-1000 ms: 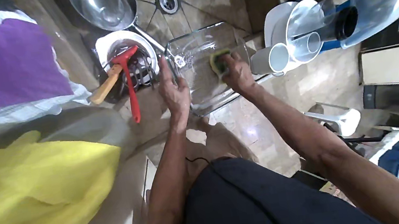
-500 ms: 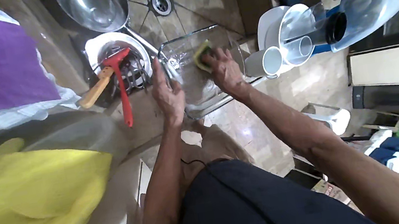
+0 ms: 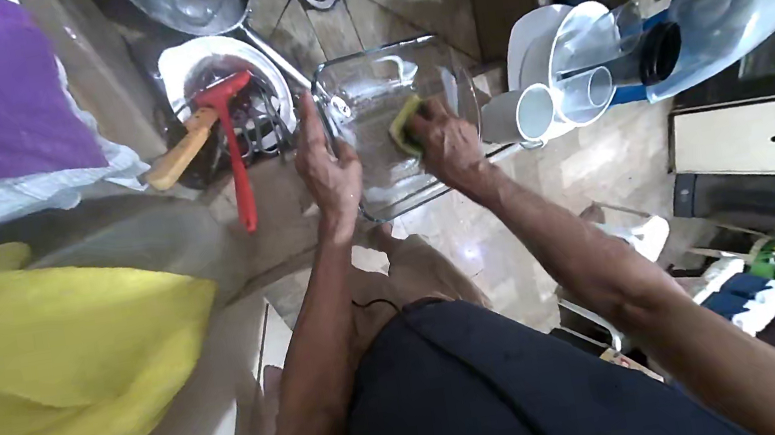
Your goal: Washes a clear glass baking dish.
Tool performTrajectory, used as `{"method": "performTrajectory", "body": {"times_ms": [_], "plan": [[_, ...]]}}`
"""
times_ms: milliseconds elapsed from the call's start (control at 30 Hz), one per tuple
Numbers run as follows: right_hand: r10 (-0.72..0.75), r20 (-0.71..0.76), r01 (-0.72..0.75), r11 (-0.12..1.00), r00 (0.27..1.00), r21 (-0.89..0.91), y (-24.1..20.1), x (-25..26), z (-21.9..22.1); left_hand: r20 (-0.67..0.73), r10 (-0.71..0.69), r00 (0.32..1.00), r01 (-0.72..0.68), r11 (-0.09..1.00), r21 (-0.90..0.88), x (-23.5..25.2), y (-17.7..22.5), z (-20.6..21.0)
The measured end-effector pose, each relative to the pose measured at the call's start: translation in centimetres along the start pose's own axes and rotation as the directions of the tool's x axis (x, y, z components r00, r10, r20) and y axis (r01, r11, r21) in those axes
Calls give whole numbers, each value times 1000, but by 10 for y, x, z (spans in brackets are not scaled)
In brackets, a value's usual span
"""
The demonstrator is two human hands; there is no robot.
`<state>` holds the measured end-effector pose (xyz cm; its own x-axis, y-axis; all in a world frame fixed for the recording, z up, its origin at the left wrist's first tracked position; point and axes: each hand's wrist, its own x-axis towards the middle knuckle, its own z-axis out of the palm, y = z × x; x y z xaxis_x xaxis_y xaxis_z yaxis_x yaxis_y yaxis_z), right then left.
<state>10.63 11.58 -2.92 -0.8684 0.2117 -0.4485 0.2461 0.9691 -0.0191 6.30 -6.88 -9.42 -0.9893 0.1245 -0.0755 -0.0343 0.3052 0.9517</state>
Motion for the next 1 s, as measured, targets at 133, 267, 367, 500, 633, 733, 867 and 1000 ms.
{"method": "performTrajectory", "body": {"times_ms": [133,267,367,500,633,733,867,1000], "plan": [[-20,64,10,990,998,141,-2,-29,17,-17,6,1000,-6,1000,-2,0,-1,1],[-234,-15,218,880,972,423,-30,-35,32,-2,-2,1000,2,1000,-27,0,0,2],[-316,-13,295,868,949,399,-25,-41,39,-10,-4,1000,4,1000,9,-1,-1,2],[-291,-2,283,928,957,241,33,-46,31,13,-12,1000,12,1000,-26,-1,-2,1],[-341,-114,359,867,933,346,22,-56,45,3,-11,1000,12,999,-52,-1,-2,2],[-413,-122,427,818,902,386,-8,-57,50,-2,-2,1000,2,999,-54,0,-3,3],[-371,-81,377,873,925,310,32,-55,37,-12,-2,1000,2,999,-53,0,-2,4],[-331,-101,346,902,938,258,17,-60,37,-16,-7,1000,6,999,-43,-2,-2,5]]}}
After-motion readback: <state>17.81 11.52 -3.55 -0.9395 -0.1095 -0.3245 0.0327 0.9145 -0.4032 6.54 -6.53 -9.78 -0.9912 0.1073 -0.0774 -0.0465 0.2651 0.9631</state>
